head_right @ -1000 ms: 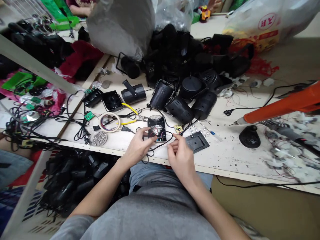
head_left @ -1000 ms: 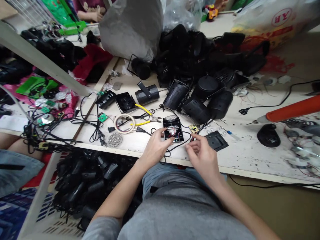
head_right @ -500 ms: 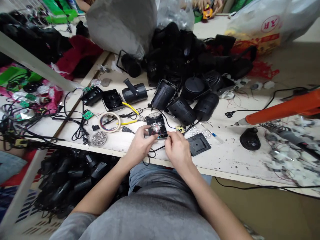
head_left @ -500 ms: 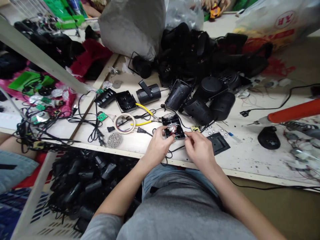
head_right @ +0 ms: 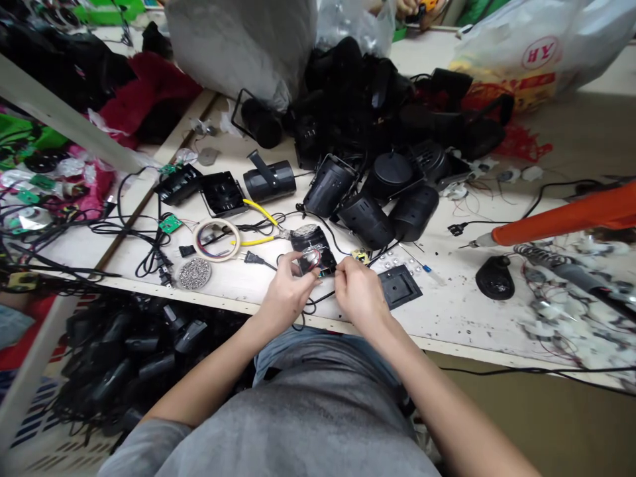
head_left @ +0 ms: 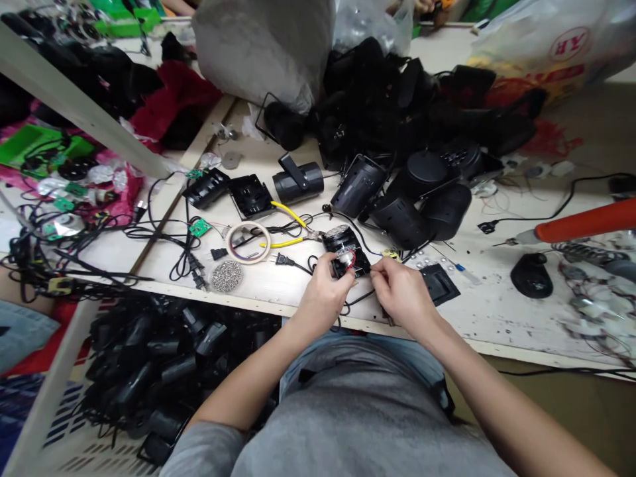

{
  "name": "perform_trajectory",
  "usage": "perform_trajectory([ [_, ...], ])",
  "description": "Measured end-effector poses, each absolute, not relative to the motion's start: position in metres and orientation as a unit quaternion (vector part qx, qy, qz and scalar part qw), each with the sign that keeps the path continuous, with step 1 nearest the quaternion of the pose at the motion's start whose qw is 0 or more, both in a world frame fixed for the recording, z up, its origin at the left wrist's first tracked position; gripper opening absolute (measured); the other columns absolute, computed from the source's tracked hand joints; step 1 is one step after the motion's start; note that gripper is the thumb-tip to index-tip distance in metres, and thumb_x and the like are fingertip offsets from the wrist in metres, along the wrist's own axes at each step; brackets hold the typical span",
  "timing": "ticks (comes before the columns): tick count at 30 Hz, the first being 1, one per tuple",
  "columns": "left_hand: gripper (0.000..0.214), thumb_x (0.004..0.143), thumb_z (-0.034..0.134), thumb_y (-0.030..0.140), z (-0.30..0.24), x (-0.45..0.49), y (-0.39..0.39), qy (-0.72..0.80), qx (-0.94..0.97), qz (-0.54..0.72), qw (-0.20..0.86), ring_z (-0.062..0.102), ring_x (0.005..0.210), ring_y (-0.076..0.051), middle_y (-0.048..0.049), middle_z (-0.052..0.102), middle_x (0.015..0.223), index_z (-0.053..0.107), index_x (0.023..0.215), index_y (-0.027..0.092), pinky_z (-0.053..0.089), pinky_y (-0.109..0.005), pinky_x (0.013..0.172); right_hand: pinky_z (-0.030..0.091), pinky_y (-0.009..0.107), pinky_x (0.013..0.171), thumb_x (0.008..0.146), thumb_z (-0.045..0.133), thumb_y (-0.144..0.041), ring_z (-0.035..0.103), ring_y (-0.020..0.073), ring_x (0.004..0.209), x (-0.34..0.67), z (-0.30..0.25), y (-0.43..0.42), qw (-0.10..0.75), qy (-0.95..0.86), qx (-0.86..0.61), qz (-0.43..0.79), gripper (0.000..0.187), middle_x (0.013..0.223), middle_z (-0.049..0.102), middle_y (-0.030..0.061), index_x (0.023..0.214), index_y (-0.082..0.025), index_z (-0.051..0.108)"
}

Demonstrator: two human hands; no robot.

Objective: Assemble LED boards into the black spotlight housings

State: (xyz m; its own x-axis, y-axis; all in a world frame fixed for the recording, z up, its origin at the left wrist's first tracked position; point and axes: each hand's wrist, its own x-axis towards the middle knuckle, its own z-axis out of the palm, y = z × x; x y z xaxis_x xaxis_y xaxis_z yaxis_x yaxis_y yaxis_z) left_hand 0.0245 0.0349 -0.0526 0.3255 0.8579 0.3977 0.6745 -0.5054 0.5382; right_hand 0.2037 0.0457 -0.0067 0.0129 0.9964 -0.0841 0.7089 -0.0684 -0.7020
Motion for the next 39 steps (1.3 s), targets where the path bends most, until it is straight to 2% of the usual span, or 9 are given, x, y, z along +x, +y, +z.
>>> perform_trajectory([
  [6,0.023,0.101,0.050,0.028,-0.055,0.019,0.036,0.461,0.810,0.339,0.127,0.053,0.089,-0.016,-0.0146,0.044,0.128,0.068,0.104,0.015,0.055,-0.031,0.076,0.044,0.026,0.044,0.078,0.056,-0.037,0.055,0.0145,0.044,0.198,-0.011,0.053,0.277,-0.529,-0.656,0.462,0.017,0.056,0.061,0.0010,0.072,-0.021,0.058],
  [12,0.023,0.101,0.050,0.029,-0.053,0.017,0.040,0.460,0.818,0.327,0.110,0.053,0.087,-0.015,-0.0138,0.046,0.126,0.068,0.102,0.015,0.056,-0.028,0.073,0.043,0.025,0.043,0.080,0.056,-0.047,0.053,0.0116,0.047,0.197,-0.014,0.052,0.311,-0.513,-0.632,0.491,0.029,0.064,0.063,0.0039,0.074,-0.019,0.058],
  [15,0.023,0.101,0.049,0.027,-0.052,0.015,0.042,0.445,0.826,0.329,0.108,0.054,0.088,-0.016,-0.0144,0.045,0.126,0.068,0.103,0.014,0.057,-0.029,0.075,0.043,0.027,0.046,0.082,0.053,-0.041,0.053,0.0136,0.048,0.198,-0.016,0.050,0.302,-0.560,-0.627,0.450,0.024,0.061,0.060,0.0030,0.076,-0.019,0.058],
  [19,0.025,0.101,0.049,0.030,-0.051,0.012,0.044,0.438,0.825,0.334,0.123,0.055,0.088,-0.016,-0.0140,0.045,0.125,0.068,0.105,0.014,0.058,-0.031,0.076,0.048,0.034,0.066,0.081,0.055,-0.027,0.058,0.0198,0.067,0.199,-0.015,0.045,0.278,-0.660,-0.605,0.347,0.009,0.071,0.063,0.0066,0.076,-0.020,0.059],
  [23,0.025,0.101,0.049,0.030,-0.052,0.010,0.047,0.430,0.828,0.337,0.124,0.054,0.088,-0.015,-0.0141,0.044,0.126,0.068,0.106,0.014,0.059,-0.032,0.077,0.046,0.034,0.072,0.084,0.051,-0.015,0.055,0.0211,0.072,0.204,-0.010,0.044,0.242,-0.740,-0.557,0.289,0.015,0.073,0.060,0.0088,0.072,-0.020,0.058],
  [27,0.024,0.101,0.052,0.031,-0.054,0.005,0.049,0.424,0.827,0.338,0.150,0.056,0.089,-0.015,-0.0136,0.045,0.128,0.069,0.106,0.015,0.060,-0.034,0.081,0.047,0.030,0.066,0.093,0.048,-0.016,0.056,0.0196,0.071,0.212,-0.013,0.042,0.183,-0.827,-0.495,0.193,0.018,0.079,0.062,0.0080,0.093,-0.017,0.066],
  [31,0.022,0.100,0.054,0.031,-0.057,0.001,0.053,0.418,0.827,0.344,0.152,0.057,0.089,-0.015,-0.0135,0.047,0.129,0.069,0.101,0.015,0.060,-0.035,0.083,0.051,0.031,0.069,0.097,0.037,-0.007,0.060,0.0211,0.076,0.202,-0.026,0.030,0.135,-0.859,-0.491,0.051,0.031,0.082,0.065,0.0128,0.108,-0.010,0.066],
  [35,0.021,0.101,0.053,0.029,-0.057,-0.006,0.057,0.398,0.837,0.347,0.145,0.058,0.089,-0.014,-0.0141,0.049,0.132,0.069,0.105,0.017,0.060,-0.035,0.083,0.053,0.031,0.067,0.099,0.039,-0.010,0.065,0.0208,0.075,0.194,-0.032,0.019,0.161,-0.843,-0.511,0.042,0.032,0.085,0.069,0.0134,0.117,-0.008,0.065],
  [39,0.022,0.101,0.052,0.023,-0.053,-0.017,0.054,0.368,0.856,0.334,0.144,0.063,0.095,-0.015,-0.0141,0.051,0.138,0.067,0.115,0.020,0.061,-0.034,0.085,0.057,0.029,0.067,0.101,0.047,-0.024,0.069,0.0180,0.072,0.209,-0.018,0.019,0.202,-0.845,-0.483,0.105,0.027,0.087,0.072,0.0074,0.114,-0.015,0.068],
])
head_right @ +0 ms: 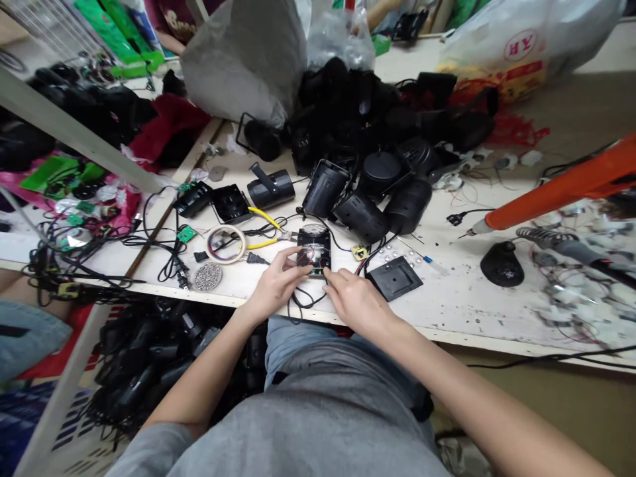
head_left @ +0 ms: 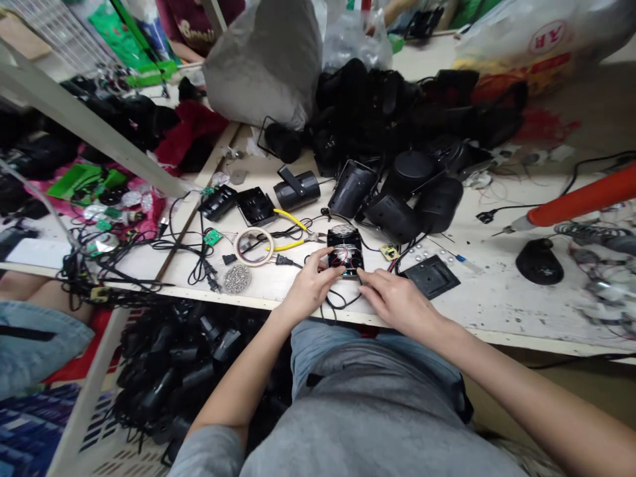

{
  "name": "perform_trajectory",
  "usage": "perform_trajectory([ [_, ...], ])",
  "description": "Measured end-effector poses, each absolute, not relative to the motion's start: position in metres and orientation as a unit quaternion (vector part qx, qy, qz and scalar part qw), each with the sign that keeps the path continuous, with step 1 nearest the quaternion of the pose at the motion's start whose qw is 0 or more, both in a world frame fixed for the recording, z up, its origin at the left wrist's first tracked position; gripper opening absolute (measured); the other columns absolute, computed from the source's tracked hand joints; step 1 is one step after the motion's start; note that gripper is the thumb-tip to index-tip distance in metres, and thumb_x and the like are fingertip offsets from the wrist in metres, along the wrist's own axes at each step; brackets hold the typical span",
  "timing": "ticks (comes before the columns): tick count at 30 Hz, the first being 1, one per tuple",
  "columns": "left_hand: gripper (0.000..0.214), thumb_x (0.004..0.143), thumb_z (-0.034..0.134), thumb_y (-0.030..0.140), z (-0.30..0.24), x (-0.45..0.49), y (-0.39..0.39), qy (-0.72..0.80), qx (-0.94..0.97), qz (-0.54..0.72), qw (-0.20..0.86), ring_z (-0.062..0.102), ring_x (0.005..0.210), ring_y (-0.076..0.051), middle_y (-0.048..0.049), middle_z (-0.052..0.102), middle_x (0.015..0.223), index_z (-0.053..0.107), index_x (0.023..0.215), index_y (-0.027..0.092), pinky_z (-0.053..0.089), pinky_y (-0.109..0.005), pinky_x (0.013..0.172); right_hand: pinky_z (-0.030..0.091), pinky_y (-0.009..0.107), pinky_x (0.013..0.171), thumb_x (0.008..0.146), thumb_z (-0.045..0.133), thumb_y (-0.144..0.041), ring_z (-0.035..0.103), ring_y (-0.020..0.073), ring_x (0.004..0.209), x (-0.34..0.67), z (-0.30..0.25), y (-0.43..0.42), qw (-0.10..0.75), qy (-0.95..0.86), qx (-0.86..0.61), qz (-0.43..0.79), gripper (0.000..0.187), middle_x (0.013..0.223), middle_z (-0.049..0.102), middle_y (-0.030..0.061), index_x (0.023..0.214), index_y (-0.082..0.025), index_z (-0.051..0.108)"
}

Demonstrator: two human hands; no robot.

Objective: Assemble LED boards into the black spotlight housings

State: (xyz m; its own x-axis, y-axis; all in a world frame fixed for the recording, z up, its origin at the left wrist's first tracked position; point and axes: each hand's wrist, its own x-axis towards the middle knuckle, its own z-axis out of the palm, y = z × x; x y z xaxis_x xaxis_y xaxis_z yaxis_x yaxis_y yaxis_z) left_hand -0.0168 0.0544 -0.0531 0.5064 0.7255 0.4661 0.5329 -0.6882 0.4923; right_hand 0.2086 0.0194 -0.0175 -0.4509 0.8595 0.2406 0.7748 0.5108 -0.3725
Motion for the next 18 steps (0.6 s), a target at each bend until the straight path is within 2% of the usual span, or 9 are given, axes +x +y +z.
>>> perform_trajectory([
  [4,0.030,0.101,0.047,0.017,-0.046,-0.019,0.040,0.371,0.861,0.318,0.141,0.063,0.114,-0.020,-0.0145,0.046,0.148,0.065,0.124,0.023,0.060,-0.039,0.093,0.056,0.031,0.070,0.100,0.049,-0.025,0.068,0.0190,0.075,0.222,0.000,0.035,0.263,-0.826,-0.475,0.150,0.025,0.083,0.069,0.0064,0.099,-0.018,0.073],
  [7,0.027,0.100,0.051,0.022,-0.039,-0.011,0.030,0.404,0.848,0.316,0.138,0.061,0.119,-0.023,-0.0163,0.045,0.149,0.063,0.124,0.022,0.059,-0.043,0.096,0.056,0.032,0.075,0.099,0.047,-0.018,0.066,0.0191,0.084,0.217,0.004,0.054,0.310,-0.825,-0.449,0.147,0.029,0.095,0.067,0.0085,0.115,-0.019,0.071],
  [10,0.024,0.098,0.058,0.031,-0.035,-0.003,0.025,0.424,0.833,0.333,0.128,0.062,0.119,-0.026,-0.0173,0.058,0.133,0.061,0.118,0.018,0.057,-0.044,0.099,0.055,0.032,0.073,0.097,0.044,-0.014,0.062,0.0181,0.086,0.206,0.001,0.068,0.295,-0.862,-0.377,0.164,0.038,0.102,0.059,0.0095,0.126,-0.023,0.069],
  [12,0.028,0.096,0.061,0.036,-0.037,0.001,0.025,0.436,0.822,0.348,0.118,0.064,0.117,-0.027,-0.0160,0.064,0.124,0.057,0.117,0.018,0.056,-0.043,0.098,0.055,0.033,0.075,0.098,0.049,-0.021,0.060,0.0180,0.085,0.201,-0.003,0.074,0.288,-0.872,-0.354,0.179,0.031,0.101,0.056,0.0088,0.119,-0.023,0.072],
  [14,0.029,0.096,0.062,0.037,-0.040,0.003,0.027,0.448,0.813,0.355,0.109,0.065,0.114,-0.026,-0.0150,0.067,0.122,0.055,0.117,0.018,0.056,-0.041,0.097,0.054,0.034,0.075,0.098,0.054,-0.028,0.059,0.0177,0.083,0.201,-0.007,0.075,0.302,-0.861,-0.362,0.189,0.023,0.095,0.055,0.0076,0.101,-0.020,0.076],
  [16,0.027,0.097,0.060,0.036,-0.044,0.004,0.029,0.457,0.810,0.354,0.104,0.067,0.110,-0.024,-0.0141,0.069,0.121,0.055,0.117,0.018,0.056,-0.040,0.095,0.054,0.033,0.073,0.097,0.057,-0.029,0.059,0.0171,0.080,0.205,-0.011,0.074,0.326,-0.843,-0.382,0.190,0.023,0.091,0.056,0.0071,0.088,-0.017,0.075],
  [18,0.024,0.098,0.058,0.034,-0.046,0.005,0.030,0.459,0.811,0.350,0.098,0.068,0.108,-0.024,-0.0133,0.070,0.121,0.057,0.117,0.018,0.056,-0.040,0.094,0.054,0.032,0.072,0.097,0.056,-0.024,0.060,0.0169,0.080,0.210,-0.014,0.072,0.343,-0.829,-0.398,0.192,0.020,0.091,0.058,0.0068,0.089,-0.017,0.073],
])
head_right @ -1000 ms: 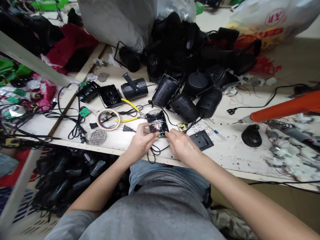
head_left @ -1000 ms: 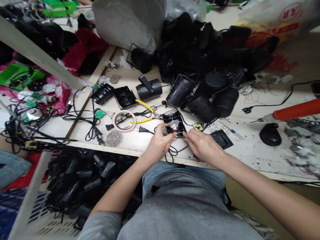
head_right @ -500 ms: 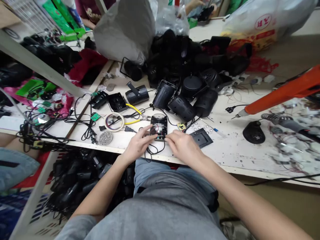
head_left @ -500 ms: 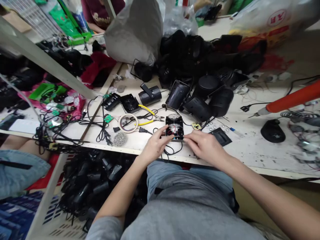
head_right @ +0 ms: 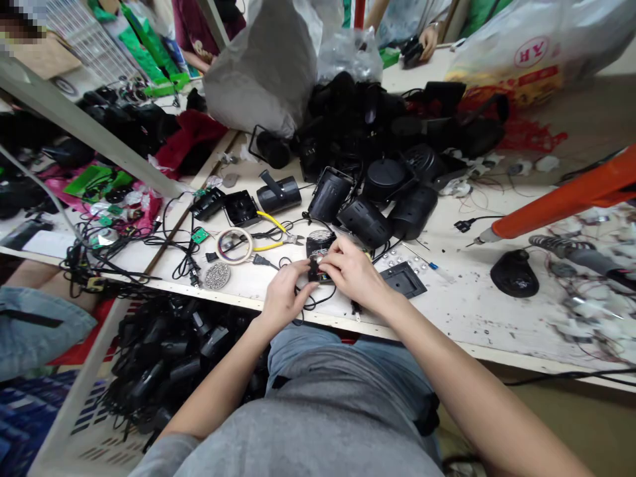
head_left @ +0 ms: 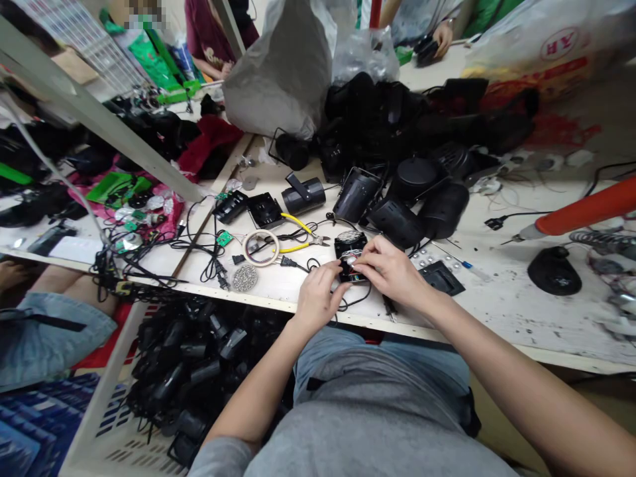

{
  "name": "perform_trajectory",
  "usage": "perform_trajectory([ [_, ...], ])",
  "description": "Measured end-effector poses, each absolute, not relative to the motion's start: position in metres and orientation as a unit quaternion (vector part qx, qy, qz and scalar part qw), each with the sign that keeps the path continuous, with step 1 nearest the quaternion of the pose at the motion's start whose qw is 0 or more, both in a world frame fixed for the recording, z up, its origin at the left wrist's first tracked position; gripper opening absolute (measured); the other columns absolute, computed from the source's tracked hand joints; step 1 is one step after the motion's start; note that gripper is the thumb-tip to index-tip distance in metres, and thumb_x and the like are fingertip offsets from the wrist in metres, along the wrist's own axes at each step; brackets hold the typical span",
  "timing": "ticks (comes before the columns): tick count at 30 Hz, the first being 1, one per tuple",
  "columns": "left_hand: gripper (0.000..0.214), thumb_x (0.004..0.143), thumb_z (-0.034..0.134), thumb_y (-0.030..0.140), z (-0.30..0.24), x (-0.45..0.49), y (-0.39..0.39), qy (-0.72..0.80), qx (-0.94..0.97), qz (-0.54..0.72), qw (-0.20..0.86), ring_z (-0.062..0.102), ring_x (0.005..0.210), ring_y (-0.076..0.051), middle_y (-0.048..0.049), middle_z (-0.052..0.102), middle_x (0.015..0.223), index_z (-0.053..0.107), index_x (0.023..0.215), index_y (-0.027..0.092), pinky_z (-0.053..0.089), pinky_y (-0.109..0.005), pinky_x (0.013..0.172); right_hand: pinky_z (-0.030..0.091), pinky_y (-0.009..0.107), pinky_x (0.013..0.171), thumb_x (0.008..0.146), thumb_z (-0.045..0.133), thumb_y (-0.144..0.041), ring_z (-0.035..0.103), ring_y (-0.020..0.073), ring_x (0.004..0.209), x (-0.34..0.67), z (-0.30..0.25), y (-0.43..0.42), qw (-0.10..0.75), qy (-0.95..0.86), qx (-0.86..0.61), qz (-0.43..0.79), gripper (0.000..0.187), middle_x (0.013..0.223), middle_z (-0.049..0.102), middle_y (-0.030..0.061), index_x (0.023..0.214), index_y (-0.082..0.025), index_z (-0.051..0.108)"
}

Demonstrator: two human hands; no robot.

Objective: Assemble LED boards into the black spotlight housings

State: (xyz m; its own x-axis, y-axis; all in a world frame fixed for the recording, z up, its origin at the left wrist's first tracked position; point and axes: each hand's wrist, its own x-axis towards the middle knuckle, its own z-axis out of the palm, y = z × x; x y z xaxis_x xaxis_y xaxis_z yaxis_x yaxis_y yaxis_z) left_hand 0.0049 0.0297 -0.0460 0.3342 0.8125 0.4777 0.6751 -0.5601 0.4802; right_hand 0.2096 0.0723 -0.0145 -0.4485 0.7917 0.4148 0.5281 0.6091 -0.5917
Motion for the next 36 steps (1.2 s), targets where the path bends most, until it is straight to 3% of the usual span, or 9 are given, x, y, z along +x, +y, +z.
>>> perform_trajectory([
  [8,0.030,0.101,0.049,0.020,-0.044,0.012,0.032,0.414,0.850,0.318,0.069,0.065,0.105,-0.022,-0.0126,0.068,0.126,0.058,0.130,0.020,0.054,-0.040,0.091,0.055,0.032,0.075,0.094,0.054,-0.015,0.064,0.0169,0.083,0.217,-0.017,0.068,0.348,-0.813,-0.414,0.216,0.016,0.091,0.062,0.0059,0.090,-0.019,0.069],
  [16,0.026,0.098,0.046,0.010,-0.041,0.009,0.036,0.397,0.865,0.296,0.074,0.059,0.096,-0.021,-0.0104,0.066,0.109,0.063,0.117,0.017,0.053,-0.033,0.084,0.057,0.033,0.076,0.094,0.061,-0.025,0.066,0.0173,0.086,0.221,-0.014,0.068,0.363,-0.817,-0.377,0.242,0.016,0.093,0.062,0.0069,0.089,-0.018,0.075],
  [23,0.023,0.098,0.050,0.014,-0.043,0.011,0.038,0.392,0.854,0.322,0.116,0.061,0.099,-0.021,-0.0096,0.066,0.105,0.057,0.120,0.017,0.054,-0.035,0.087,0.057,0.034,0.079,0.095,0.060,-0.026,0.066,0.0170,0.085,0.223,-0.012,0.071,0.330,-0.822,-0.378,0.268,0.022,0.094,0.063,0.0072,0.080,-0.018,0.074],
  [29,0.033,0.098,0.048,0.011,-0.045,0.008,0.038,0.385,0.863,0.308,0.112,0.060,0.099,-0.021,-0.0103,0.064,0.108,0.058,0.128,0.019,0.054,-0.036,0.086,0.057,0.034,0.078,0.093,0.059,-0.019,0.066,0.0175,0.086,0.225,-0.017,0.070,0.335,-0.822,-0.383,0.255,0.012,0.095,0.064,0.0065,0.088,-0.019,0.070],
  [36,0.029,0.099,0.048,0.017,-0.042,0.011,0.041,0.387,0.874,0.274,0.106,0.060,0.094,-0.021,-0.0098,0.061,0.105,0.060,0.126,0.018,0.055,-0.036,0.084,0.054,0.031,0.075,0.093,0.052,-0.012,0.065,0.0181,0.085,0.220,-0.019,0.067,0.337,-0.820,-0.407,0.221,0.016,0.093,0.065,0.0064,0.098,-0.020,0.066],
])
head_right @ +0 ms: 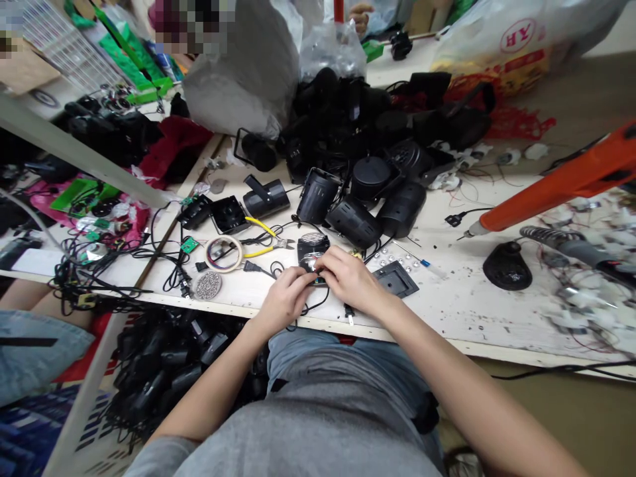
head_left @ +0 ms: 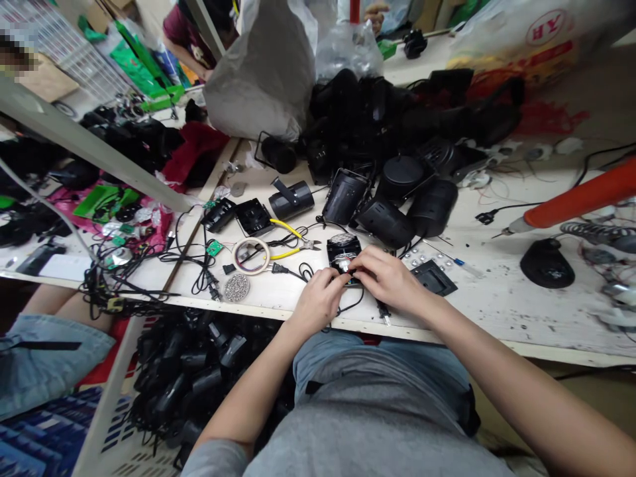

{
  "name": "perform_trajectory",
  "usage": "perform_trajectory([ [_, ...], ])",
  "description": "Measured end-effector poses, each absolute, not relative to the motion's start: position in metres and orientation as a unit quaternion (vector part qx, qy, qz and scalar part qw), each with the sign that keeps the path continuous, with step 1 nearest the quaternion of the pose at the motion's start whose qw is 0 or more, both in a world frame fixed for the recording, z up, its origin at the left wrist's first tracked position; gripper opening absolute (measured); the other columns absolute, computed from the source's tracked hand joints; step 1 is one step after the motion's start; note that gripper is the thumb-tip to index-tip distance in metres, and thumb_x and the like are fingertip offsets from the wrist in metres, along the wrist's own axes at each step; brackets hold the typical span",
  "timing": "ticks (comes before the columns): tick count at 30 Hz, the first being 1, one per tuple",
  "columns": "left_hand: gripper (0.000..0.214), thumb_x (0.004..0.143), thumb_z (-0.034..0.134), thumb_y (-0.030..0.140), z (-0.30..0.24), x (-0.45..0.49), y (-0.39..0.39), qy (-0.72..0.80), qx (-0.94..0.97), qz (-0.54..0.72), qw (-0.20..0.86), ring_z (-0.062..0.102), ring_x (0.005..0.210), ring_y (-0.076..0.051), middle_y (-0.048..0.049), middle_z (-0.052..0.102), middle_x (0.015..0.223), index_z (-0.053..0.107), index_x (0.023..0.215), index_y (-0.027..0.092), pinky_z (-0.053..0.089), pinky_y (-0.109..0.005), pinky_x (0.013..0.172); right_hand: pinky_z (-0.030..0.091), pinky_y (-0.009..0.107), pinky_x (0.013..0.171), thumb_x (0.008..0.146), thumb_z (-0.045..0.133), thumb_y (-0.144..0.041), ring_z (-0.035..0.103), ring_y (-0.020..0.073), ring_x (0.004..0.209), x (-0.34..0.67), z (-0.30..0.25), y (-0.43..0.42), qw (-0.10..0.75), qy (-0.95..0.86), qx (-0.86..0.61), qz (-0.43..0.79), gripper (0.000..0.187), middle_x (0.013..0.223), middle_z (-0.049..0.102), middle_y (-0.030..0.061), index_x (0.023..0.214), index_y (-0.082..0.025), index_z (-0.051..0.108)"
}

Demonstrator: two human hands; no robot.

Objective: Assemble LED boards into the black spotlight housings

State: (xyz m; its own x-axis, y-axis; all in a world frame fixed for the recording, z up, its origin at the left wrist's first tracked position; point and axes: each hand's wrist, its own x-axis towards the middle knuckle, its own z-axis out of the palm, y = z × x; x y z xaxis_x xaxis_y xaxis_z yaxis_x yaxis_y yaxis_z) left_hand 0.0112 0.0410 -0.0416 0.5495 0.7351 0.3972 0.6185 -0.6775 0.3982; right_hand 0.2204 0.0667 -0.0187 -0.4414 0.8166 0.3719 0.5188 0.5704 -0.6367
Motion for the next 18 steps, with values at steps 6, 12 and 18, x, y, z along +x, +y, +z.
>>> perform_trajectory([
  [6,0.035,0.098,0.045,0.013,-0.042,0.010,0.042,0.384,0.885,0.247,0.096,0.058,0.093,-0.021,-0.0090,0.060,0.104,0.060,0.129,0.019,0.054,-0.035,0.084,0.052,0.031,0.074,0.092,0.050,-0.010,0.064,0.0181,0.082,0.212,-0.021,0.064,0.354,-0.803,-0.428,0.218,0.017,0.088,0.066,0.0060,0.092,-0.019,0.064],
  [12,0.026,0.097,0.050,0.019,-0.034,0.019,0.041,0.427,0.884,0.174,0.080,0.057,0.092,-0.024,-0.0090,0.059,0.102,0.060,0.122,0.018,0.054,-0.039,0.082,0.052,0.029,0.070,0.086,0.052,-0.009,0.065,0.0171,0.077,0.216,-0.016,0.063,0.348,-0.791,-0.443,0.239,0.017,0.087,0.068,0.0046,0.092,-0.020,0.063],
  [18,0.024,0.095,0.052,0.014,-0.030,0.028,0.042,0.432,0.891,0.141,0.006,0.055,0.084,-0.024,-0.0094,0.057,0.098,0.061,0.116,0.017,0.054,-0.039,0.075,0.051,0.028,0.068,0.085,0.053,-0.011,0.066,0.0176,0.076,0.214,-0.017,0.062,0.337,-0.778,-0.474,0.240,0.015,0.086,0.071,0.0039,0.093,-0.021,0.061],
])
